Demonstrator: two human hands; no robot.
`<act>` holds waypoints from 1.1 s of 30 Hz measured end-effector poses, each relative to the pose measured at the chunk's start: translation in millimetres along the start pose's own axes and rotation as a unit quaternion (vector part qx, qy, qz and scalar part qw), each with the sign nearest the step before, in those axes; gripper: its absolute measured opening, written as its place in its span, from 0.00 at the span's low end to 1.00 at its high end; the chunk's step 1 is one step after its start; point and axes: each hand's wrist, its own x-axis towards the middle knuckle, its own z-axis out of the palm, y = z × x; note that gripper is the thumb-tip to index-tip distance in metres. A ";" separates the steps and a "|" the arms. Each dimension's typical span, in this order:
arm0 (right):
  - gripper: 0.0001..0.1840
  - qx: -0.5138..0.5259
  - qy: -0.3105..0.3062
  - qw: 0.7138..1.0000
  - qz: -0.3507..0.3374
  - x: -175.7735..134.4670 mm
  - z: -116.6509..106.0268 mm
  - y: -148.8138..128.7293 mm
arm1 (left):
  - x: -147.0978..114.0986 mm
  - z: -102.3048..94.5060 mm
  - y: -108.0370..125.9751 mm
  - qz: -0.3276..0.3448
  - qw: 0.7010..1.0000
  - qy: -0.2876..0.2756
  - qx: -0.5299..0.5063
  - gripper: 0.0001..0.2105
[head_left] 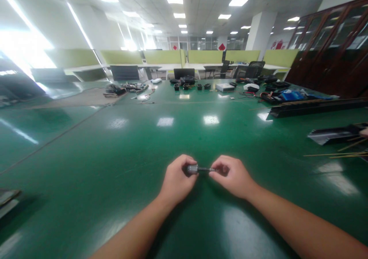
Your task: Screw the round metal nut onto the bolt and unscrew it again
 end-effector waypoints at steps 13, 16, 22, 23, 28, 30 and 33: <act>0.02 -0.001 0.006 1.000 0.001 -0.1 0.4 2.7 | 0.8 -0.5 -3.7 -0.018 1.000 0.007 -0.004 0.08; 0.02 -0.001 0.007 1.000 0.002 -0.4 0.4 2.9 | 0.9 -0.2 -3.4 -0.021 1.000 0.005 -0.004 0.07; 0.02 0.002 0.010 1.000 0.004 -0.4 1.0 3.4 | 3.4 0.3 -7.1 -0.031 0.999 0.007 -0.006 0.07; 0.02 0.003 0.010 1.000 0.006 -0.4 1.3 3.6 | 4.1 0.3 -7.7 -0.037 0.999 0.009 -0.006 0.07; 0.03 0.007 -0.002 1.000 0.000 -1.2 2.5 2.9 | 6.2 -1.2 -7.6 -0.075 0.997 0.025 -0.004 0.09; 0.03 0.010 -0.003 1.000 -0.001 -1.1 2.4 1.8 | 6.1 -2.2 -6.9 -0.088 0.996 0.034 -0.008 0.10; 0.06 0.025 0.002 0.999 0.022 -0.4 1.3 0.5 | 6.1 -3.5 -6.5 -0.115 0.992 0.045 -0.011 0.14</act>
